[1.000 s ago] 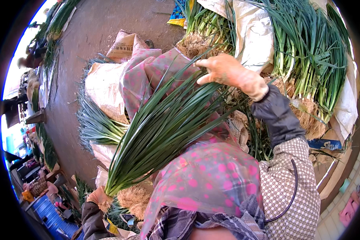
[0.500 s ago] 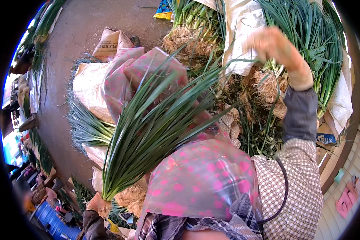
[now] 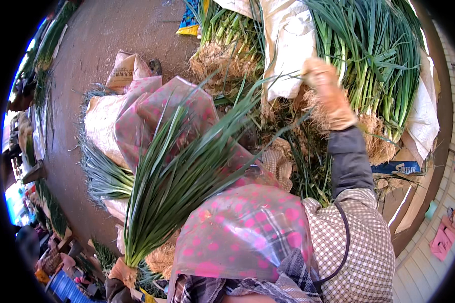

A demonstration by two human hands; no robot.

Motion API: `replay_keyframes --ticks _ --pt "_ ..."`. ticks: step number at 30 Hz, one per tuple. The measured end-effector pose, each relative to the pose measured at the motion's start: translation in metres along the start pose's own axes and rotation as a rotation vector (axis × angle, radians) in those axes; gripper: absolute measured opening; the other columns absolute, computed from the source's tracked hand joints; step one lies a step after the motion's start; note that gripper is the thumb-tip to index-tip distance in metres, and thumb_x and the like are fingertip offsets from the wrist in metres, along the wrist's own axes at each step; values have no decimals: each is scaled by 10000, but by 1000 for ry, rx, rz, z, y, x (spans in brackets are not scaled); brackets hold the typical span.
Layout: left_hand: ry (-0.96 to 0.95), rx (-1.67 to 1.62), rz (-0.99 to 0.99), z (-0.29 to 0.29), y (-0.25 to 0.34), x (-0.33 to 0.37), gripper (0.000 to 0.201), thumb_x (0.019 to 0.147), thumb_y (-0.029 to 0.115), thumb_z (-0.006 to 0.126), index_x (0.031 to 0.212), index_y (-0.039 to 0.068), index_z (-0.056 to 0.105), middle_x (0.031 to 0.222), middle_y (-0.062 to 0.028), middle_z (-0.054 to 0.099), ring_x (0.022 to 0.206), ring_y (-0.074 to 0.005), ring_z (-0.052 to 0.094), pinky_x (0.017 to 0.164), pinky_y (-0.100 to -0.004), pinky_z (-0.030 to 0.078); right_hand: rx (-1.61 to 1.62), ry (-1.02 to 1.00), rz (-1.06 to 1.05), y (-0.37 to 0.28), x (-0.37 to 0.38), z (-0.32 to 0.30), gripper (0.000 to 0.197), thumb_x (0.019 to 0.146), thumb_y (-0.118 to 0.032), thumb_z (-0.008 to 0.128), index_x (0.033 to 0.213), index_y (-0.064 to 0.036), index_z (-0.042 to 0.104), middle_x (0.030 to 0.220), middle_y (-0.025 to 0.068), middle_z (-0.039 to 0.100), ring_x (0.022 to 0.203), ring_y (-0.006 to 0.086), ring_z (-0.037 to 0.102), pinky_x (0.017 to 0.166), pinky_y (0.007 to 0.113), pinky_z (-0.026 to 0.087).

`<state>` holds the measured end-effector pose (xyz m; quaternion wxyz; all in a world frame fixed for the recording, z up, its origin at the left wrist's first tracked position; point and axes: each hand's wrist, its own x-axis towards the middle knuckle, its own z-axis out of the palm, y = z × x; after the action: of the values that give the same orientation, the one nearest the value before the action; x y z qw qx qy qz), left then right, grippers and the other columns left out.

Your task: The person sorts leeks by hand, stripping away outer layers and grouping the cleaned vegetables into bundles on the ground.

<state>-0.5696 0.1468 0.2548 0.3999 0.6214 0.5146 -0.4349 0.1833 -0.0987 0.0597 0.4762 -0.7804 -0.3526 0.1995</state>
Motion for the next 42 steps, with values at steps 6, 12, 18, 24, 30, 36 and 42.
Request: replay_keyframes --ticks 6,12,18,24,30,36,42 --pt "19 -72 -83 -5 38 -5 323 774 -25 589 1087 41 643 917 0 696 690 -126 621 598 -307 492 -1200 -669 253 -74 51 -8 880 845 -392 659 1504 -186 112 859 132 673 590 147 593 503 256 489" --pt "700 545 69 -56 -30 -23 92 762 185 626 798 101 629 641 -19 557 580 -216 547 514 -342 419 66 -808 -397 43 68 63 332 916 -125 493 1234 -35 525 1051 66 625 866 150 589 717 262 480" --pt "1025 -49 70 -159 -54 -110 112 790 92 664 893 52 686 788 30 650 711 -87 548 630 -286 459 -141 116 -209 -30 128 -78 241 952 -212 477 939 -27 629 800 -52 504 702 60 427 634 219 357" --pt "1131 -1209 9 -131 -15 -55 168 775 6 569 928 38 631 857 -56 581 752 -180 538 693 -304 458 -209 30 -37 -19 154 -113 306 982 -284 467 918 -27 619 657 -34 442 586 52 380 533 222 312" --pt "706 -1517 -136 -33 72 164 296 812 61 574 1090 -37 558 1045 -145 585 972 -250 538 901 -362 460 -276 -94 -11 -19 95 -54 304 991 -274 470 955 -6 609 648 -6 510 546 66 422 501 220 348" --pt "518 -1971 250 74 40 261 317 840 198 636 1138 96 601 1093 -168 617 1056 -246 568 828 -375 528 -491 -179 64 -49 10 -46 305 995 -262 456 911 1 587 655 14 497 573 76 449 530 250 374" --pt "554 -1895 252 32 84 285 379 870 276 620 1175 53 617 1205 -108 583 1070 -200 554 901 -348 469 -636 -46 85 -79 -77 -78 253 945 -169 458 965 21 624 836 163 634 747 289 591 707 362 466"
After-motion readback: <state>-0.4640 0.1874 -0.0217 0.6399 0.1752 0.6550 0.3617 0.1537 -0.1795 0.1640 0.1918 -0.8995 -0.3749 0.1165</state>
